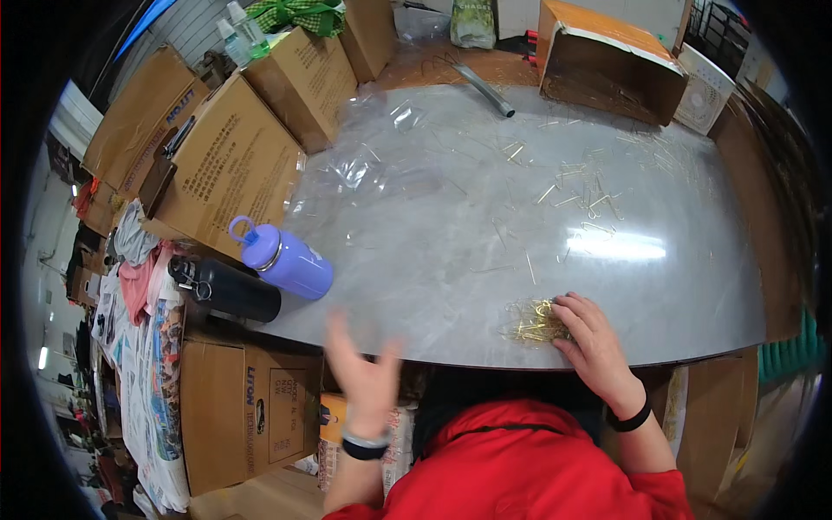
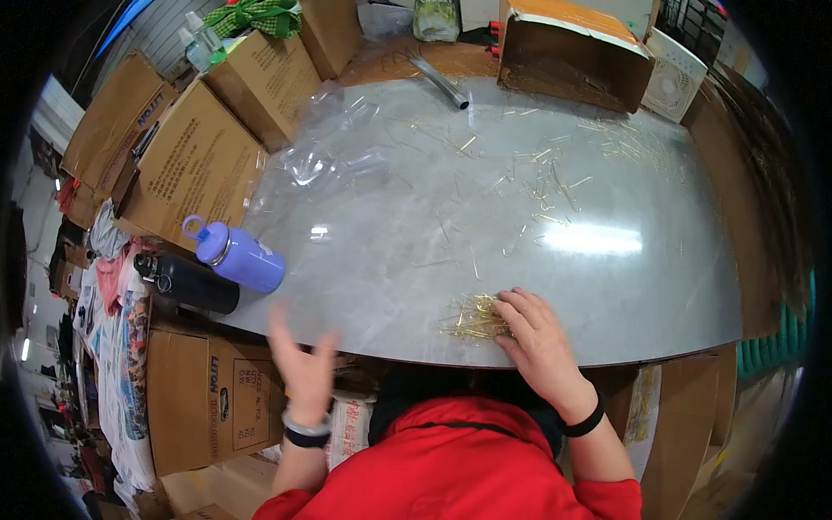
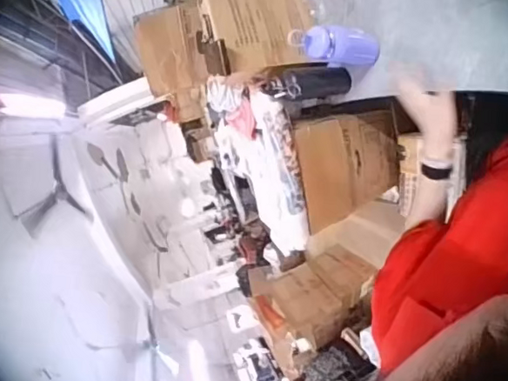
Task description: Gathering and grouping gold-colored wire/twine items on a table for packaging.
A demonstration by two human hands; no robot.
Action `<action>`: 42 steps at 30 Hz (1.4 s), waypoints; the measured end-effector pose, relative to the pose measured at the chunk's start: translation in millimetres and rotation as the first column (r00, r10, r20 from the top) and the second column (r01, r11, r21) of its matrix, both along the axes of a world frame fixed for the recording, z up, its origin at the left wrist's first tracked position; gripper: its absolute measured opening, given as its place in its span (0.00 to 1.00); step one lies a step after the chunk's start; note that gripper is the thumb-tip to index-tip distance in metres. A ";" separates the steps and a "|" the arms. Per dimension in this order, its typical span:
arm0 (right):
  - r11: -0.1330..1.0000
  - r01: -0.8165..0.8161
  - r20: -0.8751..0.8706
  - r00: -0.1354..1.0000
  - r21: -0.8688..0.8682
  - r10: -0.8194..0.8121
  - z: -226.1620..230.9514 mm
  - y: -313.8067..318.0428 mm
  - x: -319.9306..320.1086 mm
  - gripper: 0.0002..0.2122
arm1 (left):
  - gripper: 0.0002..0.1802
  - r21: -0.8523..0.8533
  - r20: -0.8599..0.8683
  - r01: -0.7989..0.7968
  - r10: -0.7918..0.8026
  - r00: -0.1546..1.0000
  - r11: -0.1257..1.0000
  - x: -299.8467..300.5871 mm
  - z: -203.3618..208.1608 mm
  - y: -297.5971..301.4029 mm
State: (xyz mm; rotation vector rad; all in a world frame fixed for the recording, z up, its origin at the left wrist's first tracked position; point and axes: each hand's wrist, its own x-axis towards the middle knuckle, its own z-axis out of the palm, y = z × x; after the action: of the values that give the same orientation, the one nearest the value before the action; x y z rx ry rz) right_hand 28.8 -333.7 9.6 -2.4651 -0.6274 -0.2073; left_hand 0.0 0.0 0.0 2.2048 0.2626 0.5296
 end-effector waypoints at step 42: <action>0.961 0.276 0.041 0.960 -0.017 -0.275 -3.9 -15.9 -6.0 0.18 | 0.39 0.381 -0.064 0.727 -0.768 0.637 0.571 44.8 -14.2 -154.2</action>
State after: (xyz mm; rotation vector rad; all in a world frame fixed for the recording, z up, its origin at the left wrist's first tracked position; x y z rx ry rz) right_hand 22.8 -349.6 5.7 -2.5701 -0.2994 -0.3588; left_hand 44.8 -154.2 -14.2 2.3622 -0.9075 0.2077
